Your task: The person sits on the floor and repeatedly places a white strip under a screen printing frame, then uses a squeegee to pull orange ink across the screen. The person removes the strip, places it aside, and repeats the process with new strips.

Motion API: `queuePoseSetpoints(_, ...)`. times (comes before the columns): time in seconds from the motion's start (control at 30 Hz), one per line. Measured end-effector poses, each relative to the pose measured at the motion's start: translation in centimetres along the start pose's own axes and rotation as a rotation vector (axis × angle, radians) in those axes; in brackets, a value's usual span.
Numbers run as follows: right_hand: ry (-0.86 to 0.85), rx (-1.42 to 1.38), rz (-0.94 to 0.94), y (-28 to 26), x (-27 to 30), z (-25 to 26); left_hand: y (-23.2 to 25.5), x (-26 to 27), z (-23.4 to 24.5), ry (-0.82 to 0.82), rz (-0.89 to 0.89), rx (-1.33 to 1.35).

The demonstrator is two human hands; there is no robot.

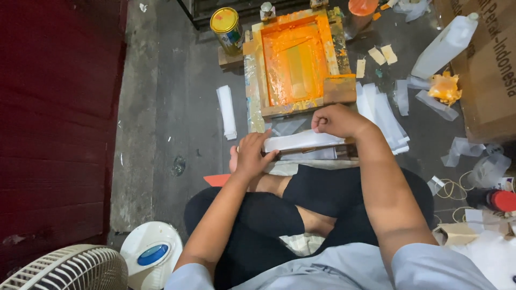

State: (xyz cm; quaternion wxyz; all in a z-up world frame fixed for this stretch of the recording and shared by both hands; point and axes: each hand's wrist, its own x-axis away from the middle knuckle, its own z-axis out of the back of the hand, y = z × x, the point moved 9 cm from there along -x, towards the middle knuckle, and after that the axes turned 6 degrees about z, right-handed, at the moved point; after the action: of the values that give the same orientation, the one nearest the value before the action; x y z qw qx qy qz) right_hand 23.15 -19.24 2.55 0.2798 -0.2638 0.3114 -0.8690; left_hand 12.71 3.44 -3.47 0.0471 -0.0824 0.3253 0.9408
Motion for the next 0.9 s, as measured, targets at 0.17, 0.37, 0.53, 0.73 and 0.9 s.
queuePoseSetpoints(0.17,0.022,-0.11,0.038,-1.7,0.6,1.6,-1.5,-1.2,0.4,-0.101,0.261,0.304)
queuePoseSetpoints(0.37,0.042,-0.21,0.066,-1.5,0.9,1.9,-2.2,-3.0,2.7,-0.008,0.491,0.707)
queuePoseSetpoints(0.53,0.095,-0.355,0.12,-2.5,0.6,1.3,1.3,-4.1,4.8,0.135,0.524,0.924)
queuePoseSetpoints(0.73,0.172,-0.567,0.189,-1.5,-1.9,-1.2,6.3,-1.4,1.6,0.073,0.587,1.007)
queuePoseSetpoints(0.9,0.209,-0.852,0.181,-0.1,-3.8,-4.0,6.6,1.0,-1.5,0.15,0.624,1.068)
